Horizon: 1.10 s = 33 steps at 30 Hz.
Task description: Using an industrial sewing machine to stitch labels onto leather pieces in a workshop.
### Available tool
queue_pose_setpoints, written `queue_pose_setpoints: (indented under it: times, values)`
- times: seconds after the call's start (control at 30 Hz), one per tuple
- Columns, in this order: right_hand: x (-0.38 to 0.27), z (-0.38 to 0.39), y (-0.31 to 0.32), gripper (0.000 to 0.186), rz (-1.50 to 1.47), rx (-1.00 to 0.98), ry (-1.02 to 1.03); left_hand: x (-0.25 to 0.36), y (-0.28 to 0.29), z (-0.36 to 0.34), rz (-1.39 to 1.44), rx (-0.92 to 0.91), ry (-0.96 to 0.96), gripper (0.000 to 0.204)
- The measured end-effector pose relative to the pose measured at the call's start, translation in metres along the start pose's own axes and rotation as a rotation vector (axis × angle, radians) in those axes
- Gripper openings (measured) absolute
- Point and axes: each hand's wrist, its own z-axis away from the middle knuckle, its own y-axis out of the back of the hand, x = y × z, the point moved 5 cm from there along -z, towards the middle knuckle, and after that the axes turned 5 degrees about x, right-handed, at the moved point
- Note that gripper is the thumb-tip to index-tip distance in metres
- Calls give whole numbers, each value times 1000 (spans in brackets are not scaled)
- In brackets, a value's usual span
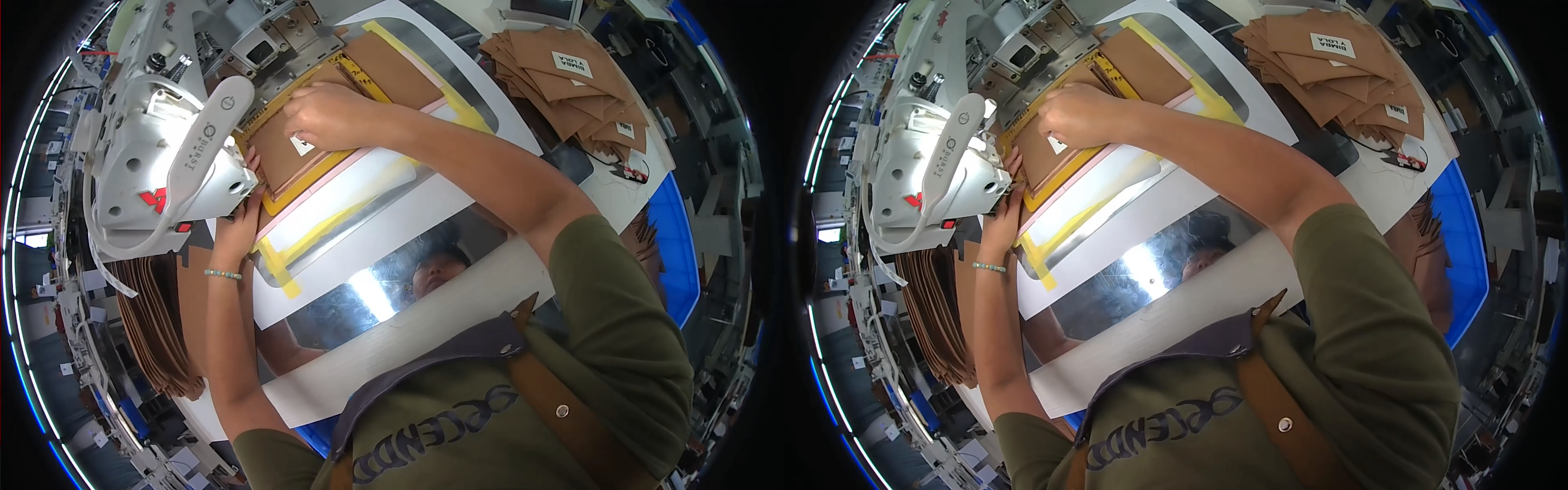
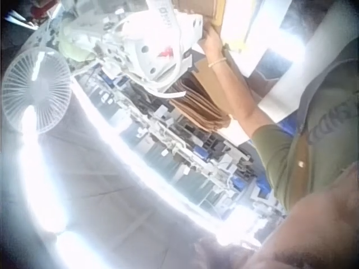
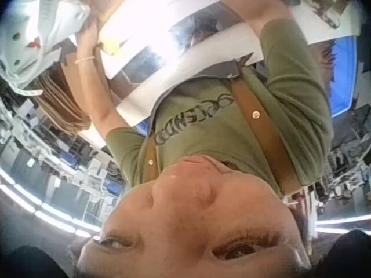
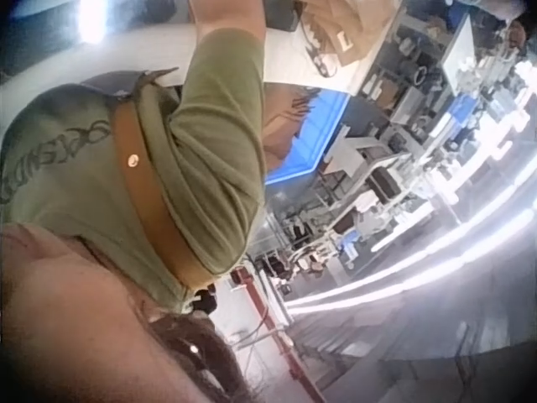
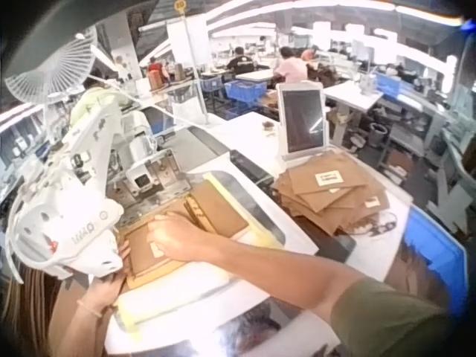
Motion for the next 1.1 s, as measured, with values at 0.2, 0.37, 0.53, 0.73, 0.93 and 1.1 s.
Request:
queue_pose_setpoints:
  times: [0.2, 0.37, 0.53, 0.73, 0.93, 1.1]
  values:
    - [-4, 0, -4, 19, 187, -11, 57, 8, 0, -9, -84, 24, -127, 44]
    - [-4, 0, -8, 20, 177, 23, 61, 2, 0, -13, -264, 10, -168, 44]
    - [-16, 1, -12, 16, 126, 12, 95, -6, 1, -19, -174, 44, -137, 36]
    - [-24, 2, -23, 17, -141, -50, 54, -9, 5, -30, 29, 116, -237, 36]
    - [-38, 3, -23, 23, -246, -42, 183, -8, 3, -24, -129, 95, -233, 46]
    - [-37, 5, -25, 29, -273, -71, 188, -10, 2, -26, 105, 80, -119, 42]
